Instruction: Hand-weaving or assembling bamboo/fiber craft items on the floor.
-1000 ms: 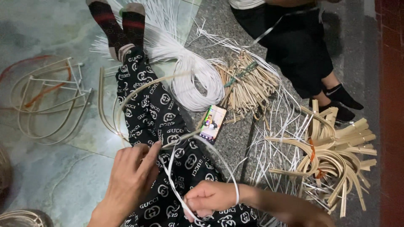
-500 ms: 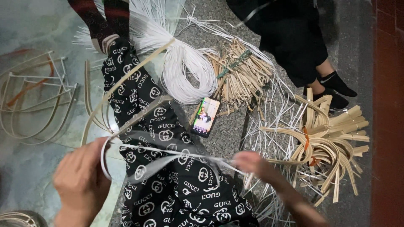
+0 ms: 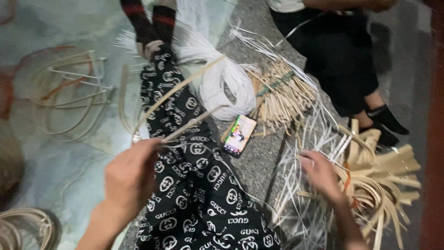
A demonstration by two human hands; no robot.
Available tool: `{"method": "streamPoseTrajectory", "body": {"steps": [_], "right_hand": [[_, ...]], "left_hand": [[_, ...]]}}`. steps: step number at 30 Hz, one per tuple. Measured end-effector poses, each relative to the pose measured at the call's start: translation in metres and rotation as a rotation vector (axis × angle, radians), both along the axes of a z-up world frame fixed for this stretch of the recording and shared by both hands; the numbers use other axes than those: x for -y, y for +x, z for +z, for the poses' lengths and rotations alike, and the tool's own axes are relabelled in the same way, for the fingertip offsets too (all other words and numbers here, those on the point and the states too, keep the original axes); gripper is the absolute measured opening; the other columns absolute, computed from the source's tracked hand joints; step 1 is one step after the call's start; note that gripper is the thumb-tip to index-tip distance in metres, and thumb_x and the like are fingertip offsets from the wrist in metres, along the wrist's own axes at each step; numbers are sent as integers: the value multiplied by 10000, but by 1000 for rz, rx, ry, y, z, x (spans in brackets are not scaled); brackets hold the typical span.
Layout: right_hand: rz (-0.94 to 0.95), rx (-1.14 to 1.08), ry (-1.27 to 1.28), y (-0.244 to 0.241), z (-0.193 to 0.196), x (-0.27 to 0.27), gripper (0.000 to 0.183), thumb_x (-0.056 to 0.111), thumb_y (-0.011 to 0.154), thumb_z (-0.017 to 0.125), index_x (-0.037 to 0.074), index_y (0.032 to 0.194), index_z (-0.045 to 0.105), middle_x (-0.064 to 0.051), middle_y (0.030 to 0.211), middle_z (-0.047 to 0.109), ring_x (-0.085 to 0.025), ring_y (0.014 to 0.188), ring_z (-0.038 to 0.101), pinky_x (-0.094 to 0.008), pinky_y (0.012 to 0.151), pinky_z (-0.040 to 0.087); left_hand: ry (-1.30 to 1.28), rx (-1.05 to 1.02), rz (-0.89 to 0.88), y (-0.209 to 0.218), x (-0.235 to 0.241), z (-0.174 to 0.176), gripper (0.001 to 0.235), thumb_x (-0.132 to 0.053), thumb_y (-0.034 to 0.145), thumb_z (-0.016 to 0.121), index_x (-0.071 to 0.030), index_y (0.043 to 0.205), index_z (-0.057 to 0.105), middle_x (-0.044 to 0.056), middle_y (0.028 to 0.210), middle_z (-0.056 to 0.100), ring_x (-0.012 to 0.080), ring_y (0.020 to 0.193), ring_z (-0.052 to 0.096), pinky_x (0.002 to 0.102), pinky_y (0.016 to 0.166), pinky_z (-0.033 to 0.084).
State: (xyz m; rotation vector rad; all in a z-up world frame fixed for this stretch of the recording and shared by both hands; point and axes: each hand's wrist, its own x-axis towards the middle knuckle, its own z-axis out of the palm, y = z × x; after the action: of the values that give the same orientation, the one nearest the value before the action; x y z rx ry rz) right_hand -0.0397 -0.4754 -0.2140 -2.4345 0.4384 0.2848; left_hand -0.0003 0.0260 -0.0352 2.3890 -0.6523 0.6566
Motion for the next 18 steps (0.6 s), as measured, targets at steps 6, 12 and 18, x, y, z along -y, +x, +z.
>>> {"method": "streamPoseTrajectory", "body": {"steps": [6, 12, 18], "right_hand": [[667, 537, 600, 63, 163, -240, 356, 163, 935, 695, 25, 1260, 649, -127, 1231, 703, -238, 1140, 674, -372, 990, 533], [941, 573, 395, 50, 158, -280, 245, 71, 961, 607, 52, 1189, 695, -42, 853, 705, -184, 744, 678, -340, 658, 544], [1240, 1076, -8, 61, 262, -264, 127, 180, 972, 738, 53, 969, 743, -42, 646, 621, -176, 567, 584, -342, 459, 439]], "left_hand": [[-36, -38, -42, -8, 15, 9, 387, 108, 770, 621, -47, 1125, 607, 128, 983, 707, 324, 765, 700, 413, 635, 551], [-51, -37, -18, -4, -3, 1, 440, 136, 753, 598, -27, 1162, 603, 138, 1006, 680, 325, 775, 698, 408, 635, 555], [101, 21, -125, -12, -7, -7, 346, 18, 754, 719, 4, 1083, 615, 160, 995, 647, 290, 663, 640, 399, 574, 509]]}}
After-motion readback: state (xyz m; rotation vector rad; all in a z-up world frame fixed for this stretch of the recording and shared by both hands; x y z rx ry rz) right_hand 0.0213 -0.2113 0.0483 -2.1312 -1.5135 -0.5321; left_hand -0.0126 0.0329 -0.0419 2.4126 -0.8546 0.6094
